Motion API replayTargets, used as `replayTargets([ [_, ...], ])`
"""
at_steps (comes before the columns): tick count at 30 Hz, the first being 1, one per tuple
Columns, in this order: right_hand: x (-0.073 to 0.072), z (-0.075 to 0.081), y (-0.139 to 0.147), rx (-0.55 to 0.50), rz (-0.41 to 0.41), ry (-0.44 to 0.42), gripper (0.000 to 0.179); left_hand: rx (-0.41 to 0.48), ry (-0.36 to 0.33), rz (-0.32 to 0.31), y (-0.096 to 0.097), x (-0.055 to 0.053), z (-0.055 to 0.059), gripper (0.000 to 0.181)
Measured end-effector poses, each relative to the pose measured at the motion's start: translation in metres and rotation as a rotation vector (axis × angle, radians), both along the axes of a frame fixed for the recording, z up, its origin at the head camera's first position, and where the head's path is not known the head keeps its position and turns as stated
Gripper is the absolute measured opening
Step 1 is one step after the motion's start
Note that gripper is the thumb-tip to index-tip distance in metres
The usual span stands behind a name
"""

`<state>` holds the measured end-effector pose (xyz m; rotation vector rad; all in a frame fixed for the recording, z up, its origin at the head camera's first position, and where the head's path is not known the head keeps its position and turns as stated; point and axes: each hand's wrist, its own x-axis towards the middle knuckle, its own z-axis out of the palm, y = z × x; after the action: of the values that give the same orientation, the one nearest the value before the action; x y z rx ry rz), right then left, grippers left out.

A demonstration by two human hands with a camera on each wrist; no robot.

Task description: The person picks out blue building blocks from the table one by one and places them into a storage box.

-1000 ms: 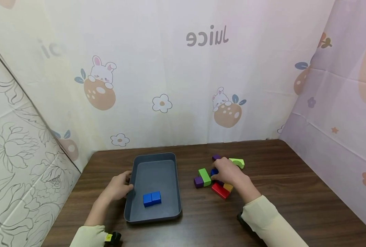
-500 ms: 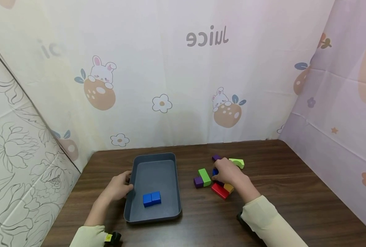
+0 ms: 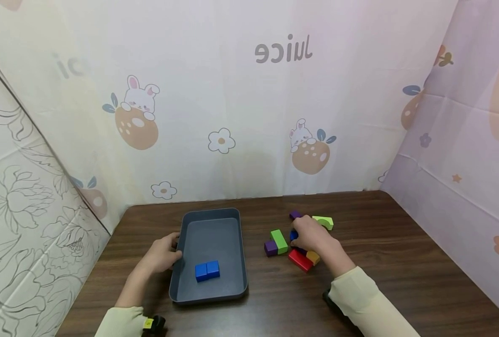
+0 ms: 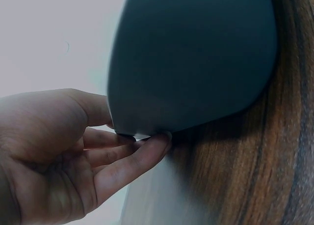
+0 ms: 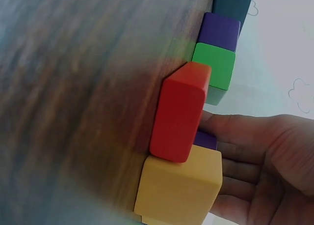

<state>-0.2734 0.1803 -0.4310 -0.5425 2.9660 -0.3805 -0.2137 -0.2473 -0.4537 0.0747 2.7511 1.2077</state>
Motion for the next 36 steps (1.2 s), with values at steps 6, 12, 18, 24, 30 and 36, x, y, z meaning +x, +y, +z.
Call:
replayTargets([
  [6, 0.001, 0.003, 0.0, -0.002, 0.002, -0.012, 0.021, -0.001, 0.0, 0.0, 0.001, 0.001, 0.003, 0.061],
  [12, 0.002, 0.012, 0.002, 0.004, 0.018, -0.01, 0.025, 0.004, -0.002, 0.001, 0.001, 0.001, 0.005, 0.061],
  [18, 0.005, 0.023, 0.004, -0.008, 0.02, 0.002, 0.034, 0.0, -0.001, -0.005, 0.002, 0.001, 0.005, 0.06],
  [24, 0.012, 0.034, 0.001, -0.043, 0.04, 0.022, 0.033, 0.007, 0.006, -0.007, 0.001, 0.001, 0.004, 0.06],
  [30, 0.023, 0.046, -0.01, -0.079, 0.089, 0.055, 0.027, 0.005, 0.003, 0.002, 0.0, 0.0, 0.002, 0.061],
  [36, 0.032, 0.056, -0.024, -0.11, 0.14, 0.079, 0.025, 0.004, 0.003, -0.001, -0.001, -0.001, 0.002, 0.061],
])
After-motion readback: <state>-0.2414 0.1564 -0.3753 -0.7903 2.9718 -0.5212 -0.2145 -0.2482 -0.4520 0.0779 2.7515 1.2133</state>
